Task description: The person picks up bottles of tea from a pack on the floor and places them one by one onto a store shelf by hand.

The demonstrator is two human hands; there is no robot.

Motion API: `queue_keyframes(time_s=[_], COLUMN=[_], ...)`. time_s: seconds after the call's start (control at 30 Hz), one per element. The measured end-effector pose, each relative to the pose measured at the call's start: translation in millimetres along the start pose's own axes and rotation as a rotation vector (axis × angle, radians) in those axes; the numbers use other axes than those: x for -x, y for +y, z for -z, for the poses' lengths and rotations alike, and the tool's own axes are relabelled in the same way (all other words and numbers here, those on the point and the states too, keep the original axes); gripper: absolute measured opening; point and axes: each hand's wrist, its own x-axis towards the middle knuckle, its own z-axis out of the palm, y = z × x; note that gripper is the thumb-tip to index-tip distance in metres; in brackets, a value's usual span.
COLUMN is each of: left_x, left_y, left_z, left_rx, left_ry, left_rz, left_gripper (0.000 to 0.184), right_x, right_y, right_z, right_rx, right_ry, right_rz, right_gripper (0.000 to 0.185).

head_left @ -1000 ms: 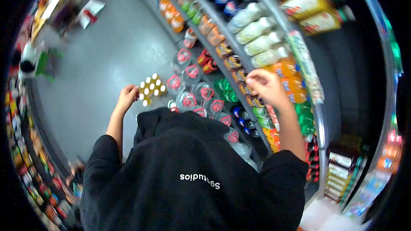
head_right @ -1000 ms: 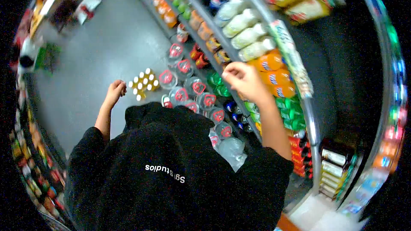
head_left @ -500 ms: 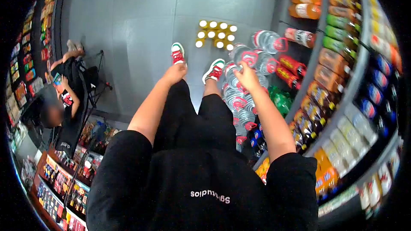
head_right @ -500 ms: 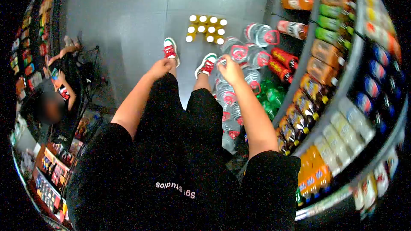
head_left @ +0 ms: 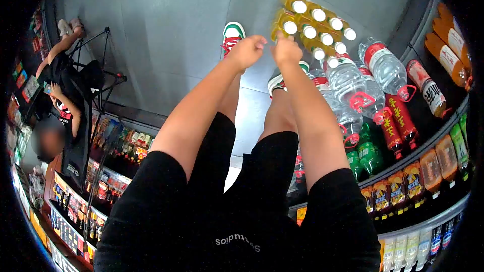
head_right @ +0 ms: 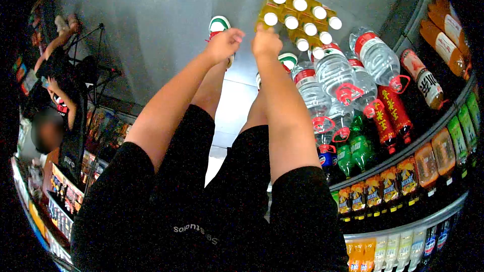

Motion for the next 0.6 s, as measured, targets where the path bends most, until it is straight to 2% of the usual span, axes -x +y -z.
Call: queue_keyframes(time_s=[0.07,0.17,0.3,0.37,0.43,0.5,0.6], left_x=[1,15,49,60,87,119,175], left_y=[-13,-21,16,19,69,122,202], left_z=[3,12,23,12,16,23,24], left_rx=[0.139,0.144,0.019,-0.293,-0.322,-0.343,-0.350], left_ry=[0.035,0.002,-0.035,-0.013,-0.030,-0.106,-0.133], left_rz=[-0.015,0.023,0.038,-0.297,-0.348,-0.403,-0.481], left_gripper=[0.029,0.032,0.033,0.045,0.050,0.066,0.071], right_x=[-12,-10,42,76,124,173,254], right_y=[2,7,13,25,37,51,77], right_z=[-12,-14,35,64,104,148,214], right_rx=[0.034,0.053,-0.035,-0.159,-0.341,-0.440,-0.925], right_ry=[0.048,0.035,0.106,0.125,0.159,0.218,0.024], right_rz=[-0.016,0.028,0.083,0.088,0.077,0.054,0.084], right_gripper=[0.026,0.026,0.030,0.036,0.035,0.034,0.024])
